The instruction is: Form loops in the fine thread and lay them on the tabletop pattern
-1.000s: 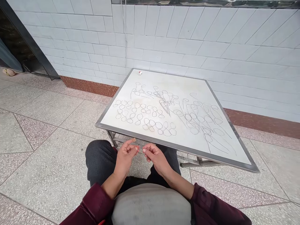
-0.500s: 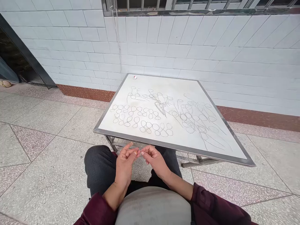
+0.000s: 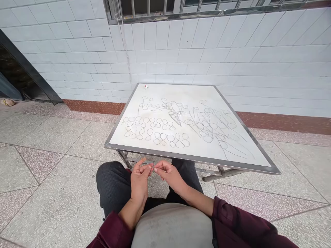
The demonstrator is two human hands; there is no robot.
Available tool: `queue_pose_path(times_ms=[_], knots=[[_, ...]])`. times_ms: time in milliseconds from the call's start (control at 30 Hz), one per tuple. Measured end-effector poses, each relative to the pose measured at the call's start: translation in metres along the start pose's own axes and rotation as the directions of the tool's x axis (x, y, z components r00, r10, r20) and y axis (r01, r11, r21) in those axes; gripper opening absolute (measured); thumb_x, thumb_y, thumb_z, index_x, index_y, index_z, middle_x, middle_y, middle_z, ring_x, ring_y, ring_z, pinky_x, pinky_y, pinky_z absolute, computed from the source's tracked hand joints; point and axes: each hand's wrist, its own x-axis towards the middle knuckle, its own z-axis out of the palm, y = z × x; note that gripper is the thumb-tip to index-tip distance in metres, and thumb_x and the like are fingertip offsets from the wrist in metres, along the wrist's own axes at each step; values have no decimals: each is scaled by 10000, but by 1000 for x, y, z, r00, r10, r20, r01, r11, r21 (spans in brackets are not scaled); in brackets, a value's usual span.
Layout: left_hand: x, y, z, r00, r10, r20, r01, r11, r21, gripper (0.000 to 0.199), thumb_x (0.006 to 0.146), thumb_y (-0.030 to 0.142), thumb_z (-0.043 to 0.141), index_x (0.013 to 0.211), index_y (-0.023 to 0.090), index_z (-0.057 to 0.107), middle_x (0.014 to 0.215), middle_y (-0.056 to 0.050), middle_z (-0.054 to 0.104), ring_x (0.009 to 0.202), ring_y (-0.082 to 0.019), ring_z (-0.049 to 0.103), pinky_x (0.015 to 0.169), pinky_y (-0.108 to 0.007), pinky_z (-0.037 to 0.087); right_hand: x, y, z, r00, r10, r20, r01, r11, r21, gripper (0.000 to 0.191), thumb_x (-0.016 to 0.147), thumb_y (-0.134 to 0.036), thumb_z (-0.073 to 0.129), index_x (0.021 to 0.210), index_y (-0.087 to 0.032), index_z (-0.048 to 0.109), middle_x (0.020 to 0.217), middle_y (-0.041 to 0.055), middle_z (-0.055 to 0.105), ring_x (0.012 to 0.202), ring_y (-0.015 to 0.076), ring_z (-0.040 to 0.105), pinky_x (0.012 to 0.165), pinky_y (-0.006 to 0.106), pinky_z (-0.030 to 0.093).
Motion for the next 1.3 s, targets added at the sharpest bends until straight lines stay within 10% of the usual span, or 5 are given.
queue_pose_path(times_ms=[467,867,1300], knots=[[-5,3,-2,999,40,7,-40,999,37,532,667,286,784,1141,147,585,695,4,705,688,-148,635,710,-280,443,-3,1,0,997,52,64,-54,998,31,239,744,-440,687,750,-213,613,630,-32,529,538,104,445,466,214,380],[-3,8,-7,979,121,164,-163,948,273,478,708,207,708,1166,198,574,638,34,637,679,-153,610,730,-274,452,11,-21,-17,950,-292,114,309,816,-489,168,889,-328,537,955,-299,689,806,13,673,731,194,611,706,332,463],[3,4,-9,974,-24,226,-18,983,184,495,711,190,717,1180,184,559,662,32,632,663,-135,606,691,-251,451,12,-1,-11,997,-61,-39,52,979,-198,252,895,-439,494,918,-268,678,720,1,537,498,117,473,440,252,428]])
